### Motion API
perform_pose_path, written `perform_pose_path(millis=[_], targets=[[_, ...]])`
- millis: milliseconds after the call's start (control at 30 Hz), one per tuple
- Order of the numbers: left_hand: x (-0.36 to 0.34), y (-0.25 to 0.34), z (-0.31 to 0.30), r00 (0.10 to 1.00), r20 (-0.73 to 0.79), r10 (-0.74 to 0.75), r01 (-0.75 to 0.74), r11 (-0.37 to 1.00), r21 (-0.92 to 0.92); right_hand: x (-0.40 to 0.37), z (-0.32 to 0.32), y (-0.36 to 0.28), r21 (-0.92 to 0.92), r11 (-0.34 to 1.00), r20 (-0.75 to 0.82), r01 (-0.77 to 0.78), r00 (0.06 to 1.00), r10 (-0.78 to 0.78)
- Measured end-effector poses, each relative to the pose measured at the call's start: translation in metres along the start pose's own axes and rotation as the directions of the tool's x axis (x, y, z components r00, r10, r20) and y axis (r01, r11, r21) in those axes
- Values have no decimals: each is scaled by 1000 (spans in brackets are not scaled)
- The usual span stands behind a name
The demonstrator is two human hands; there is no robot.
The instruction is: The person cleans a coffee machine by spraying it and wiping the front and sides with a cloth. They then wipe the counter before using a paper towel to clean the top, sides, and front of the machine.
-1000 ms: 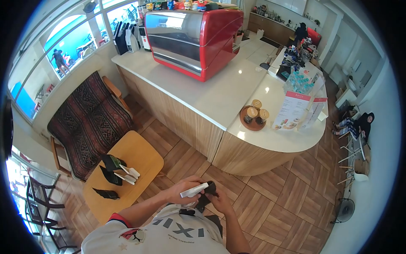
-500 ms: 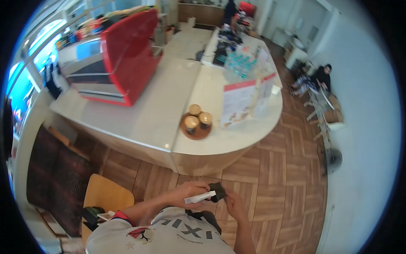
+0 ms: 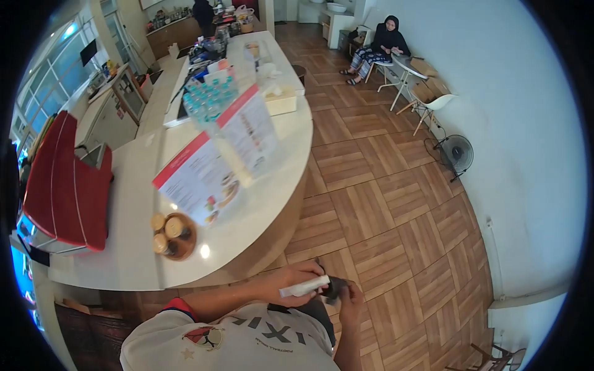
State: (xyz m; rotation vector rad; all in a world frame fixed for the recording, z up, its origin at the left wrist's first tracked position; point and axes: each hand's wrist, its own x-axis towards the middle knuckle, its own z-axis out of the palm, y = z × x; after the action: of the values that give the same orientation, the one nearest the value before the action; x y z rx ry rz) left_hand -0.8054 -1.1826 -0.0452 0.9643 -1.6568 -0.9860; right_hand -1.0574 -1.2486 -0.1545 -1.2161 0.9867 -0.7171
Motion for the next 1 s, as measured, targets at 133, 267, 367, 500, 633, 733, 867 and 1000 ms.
perform_pose_path(millis=[133,267,367,500,633,733,867,1000], targets=[[83,-5,-28,962,-241,-128,148,987,64,110,-28,-54,-49,999,323,18,946,-1],[137,-15,-68,876,-480,-50,131,982,136,242,-54,-72,-307,945,265,110,964,-27],[172,-28,-105,793,-608,-36,176,969,172,329,-36,-129,-427,897,250,114,968,-4],[214,-56,-156,639,-769,-4,262,941,213,427,10,-168,-504,859,194,90,981,11],[250,-96,-218,511,-853,106,328,893,308,508,52,-163,-426,873,281,240,952,-125],[275,-132,-257,408,-905,120,389,874,291,570,64,-176,-489,786,351,377,911,-219],[302,-168,-302,254,-942,217,467,826,316,641,114,-211,-582,666,453,467,866,-212],[313,-221,-338,154,-942,298,647,690,324,754,206,-209,-405,566,660,718,658,-363]])
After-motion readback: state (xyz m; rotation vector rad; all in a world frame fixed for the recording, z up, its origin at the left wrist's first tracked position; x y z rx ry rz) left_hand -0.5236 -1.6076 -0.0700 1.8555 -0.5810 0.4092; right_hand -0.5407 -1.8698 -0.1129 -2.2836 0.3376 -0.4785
